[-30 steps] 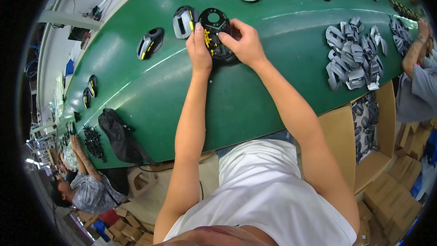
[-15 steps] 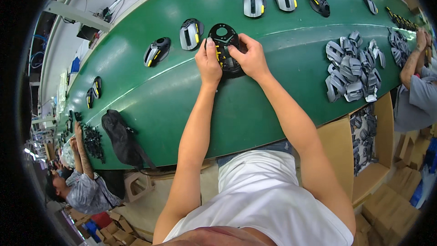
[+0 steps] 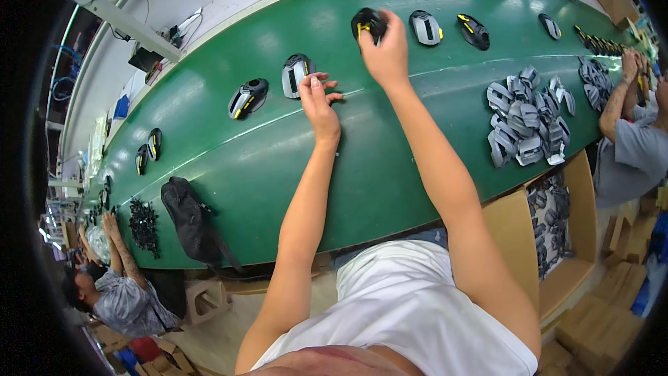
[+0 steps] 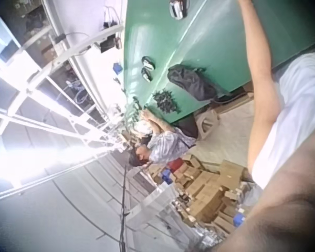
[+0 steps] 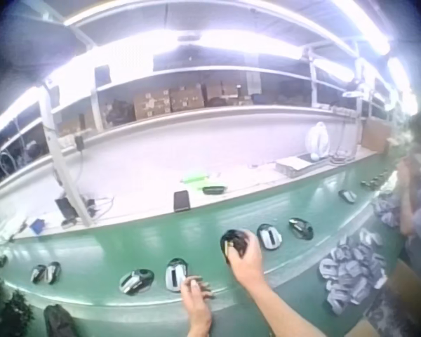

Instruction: The person assembles computer mouse parts by fitting and snapping plastic casing pieces together by hand and placing the assembled units onto the conveyor belt.

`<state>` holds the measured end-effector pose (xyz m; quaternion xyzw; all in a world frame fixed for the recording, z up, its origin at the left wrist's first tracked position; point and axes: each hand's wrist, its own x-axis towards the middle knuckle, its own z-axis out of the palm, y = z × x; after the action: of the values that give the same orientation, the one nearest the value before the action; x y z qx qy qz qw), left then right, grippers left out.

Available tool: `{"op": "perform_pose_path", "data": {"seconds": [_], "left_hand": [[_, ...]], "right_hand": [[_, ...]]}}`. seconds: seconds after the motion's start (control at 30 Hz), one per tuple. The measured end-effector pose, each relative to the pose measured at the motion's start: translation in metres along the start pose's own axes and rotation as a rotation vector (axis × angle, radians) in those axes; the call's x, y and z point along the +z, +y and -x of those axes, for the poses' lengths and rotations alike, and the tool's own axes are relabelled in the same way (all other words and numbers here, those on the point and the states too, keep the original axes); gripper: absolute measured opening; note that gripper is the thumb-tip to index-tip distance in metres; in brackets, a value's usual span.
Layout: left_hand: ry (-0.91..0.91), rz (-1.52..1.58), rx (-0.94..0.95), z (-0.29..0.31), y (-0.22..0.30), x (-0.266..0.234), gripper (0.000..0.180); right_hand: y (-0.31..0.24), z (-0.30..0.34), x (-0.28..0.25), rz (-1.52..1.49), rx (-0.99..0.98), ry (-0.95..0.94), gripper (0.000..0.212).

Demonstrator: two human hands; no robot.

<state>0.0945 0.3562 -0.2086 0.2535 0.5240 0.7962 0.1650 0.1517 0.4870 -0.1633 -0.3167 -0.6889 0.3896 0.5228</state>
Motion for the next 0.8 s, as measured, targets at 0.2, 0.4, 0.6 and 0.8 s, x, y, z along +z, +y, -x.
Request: {"op": "perform_pose_path", "data": {"seconds": [0.2,0.4,0.6,0.8], "left_hand": [[0.061,-0.055,0.05,0.0,-0.018,-0.003,0.027],[0.038,-0.148,0.014,0.003,-0.013,0.012,0.02],[-0.316,-0.81,0.399,0.004,-0.02,0.008,0.022],[-0.313,-1.181,0.4,0.013,-0.023,0.019,0.047]], "right_hand": [[0.019,0.042,0.02,0.427,-0.433,-0.472,0.041],[-0.005,0.06,-0.06,0.268,-0.227,-0.276,0.028],[0.021,0.043,-0.181,0.63,-0.175,-0.388,0.018],[0.039,-0.004,-0.28,0.989,-0.036,-0.384,0.028]]}}
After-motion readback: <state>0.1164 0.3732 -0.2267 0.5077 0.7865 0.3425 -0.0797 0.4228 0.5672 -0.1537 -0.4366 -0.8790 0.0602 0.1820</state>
